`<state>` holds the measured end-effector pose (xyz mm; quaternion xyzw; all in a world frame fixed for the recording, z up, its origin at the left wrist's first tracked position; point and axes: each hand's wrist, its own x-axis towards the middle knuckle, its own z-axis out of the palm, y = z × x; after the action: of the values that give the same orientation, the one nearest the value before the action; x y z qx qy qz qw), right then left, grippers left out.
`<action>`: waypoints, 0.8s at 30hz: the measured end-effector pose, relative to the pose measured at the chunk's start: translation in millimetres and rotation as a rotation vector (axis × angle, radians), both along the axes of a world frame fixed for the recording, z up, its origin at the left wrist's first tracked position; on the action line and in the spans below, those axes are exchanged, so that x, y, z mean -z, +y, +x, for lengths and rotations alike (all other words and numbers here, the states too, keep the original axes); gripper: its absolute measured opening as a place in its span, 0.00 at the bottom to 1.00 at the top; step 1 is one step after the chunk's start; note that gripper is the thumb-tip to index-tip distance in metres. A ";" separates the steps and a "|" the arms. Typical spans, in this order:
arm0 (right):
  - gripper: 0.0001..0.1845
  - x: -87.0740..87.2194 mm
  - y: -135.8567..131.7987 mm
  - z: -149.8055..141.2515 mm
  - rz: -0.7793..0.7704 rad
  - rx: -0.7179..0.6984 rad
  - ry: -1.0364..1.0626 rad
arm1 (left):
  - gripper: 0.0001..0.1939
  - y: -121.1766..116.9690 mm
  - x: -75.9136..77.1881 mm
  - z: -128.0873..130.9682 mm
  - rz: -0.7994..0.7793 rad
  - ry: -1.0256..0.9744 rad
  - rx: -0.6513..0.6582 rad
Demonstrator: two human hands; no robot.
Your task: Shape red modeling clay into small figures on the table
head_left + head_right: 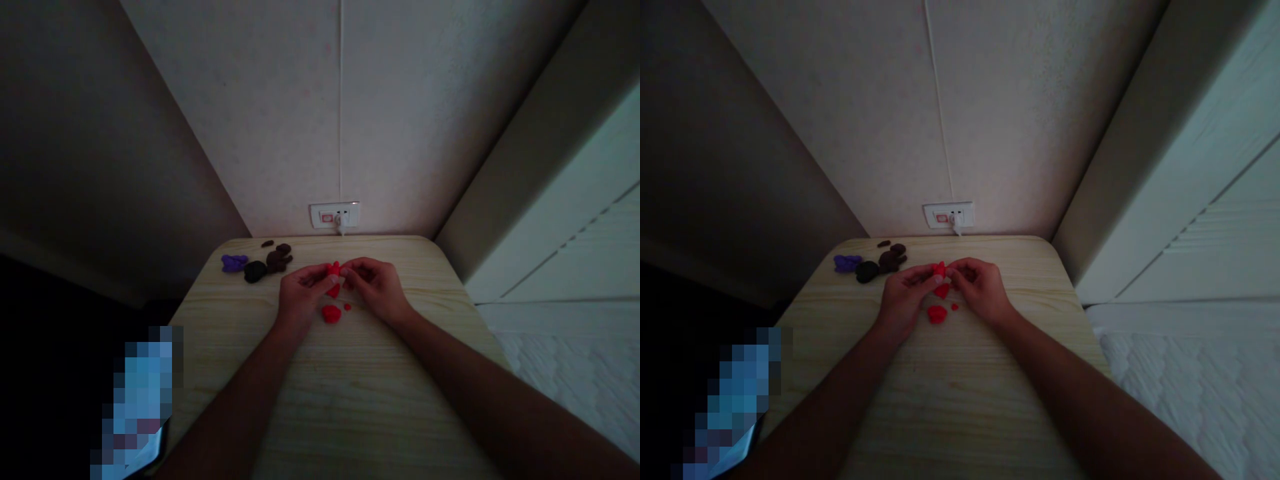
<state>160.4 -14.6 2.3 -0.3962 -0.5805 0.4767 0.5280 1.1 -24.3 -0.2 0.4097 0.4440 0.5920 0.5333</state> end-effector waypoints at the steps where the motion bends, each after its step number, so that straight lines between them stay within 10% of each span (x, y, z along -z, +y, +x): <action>1: 0.18 0.0 -0.1 0.0 -0.001 0.001 0.011 | 0.17 0.2 0.0 0.3 -0.005 -0.011 -0.001; 24: 0.19 6.1 3.0 0.4 -0.022 0.031 0.100 | 0.18 3.6 -3.1 3.6 -0.067 -0.187 0.001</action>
<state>160.8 -11.6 -3.8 -0.3866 -0.5421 0.4941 0.5590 4.7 -20.7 2.8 0.3350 0.4114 0.6123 0.5862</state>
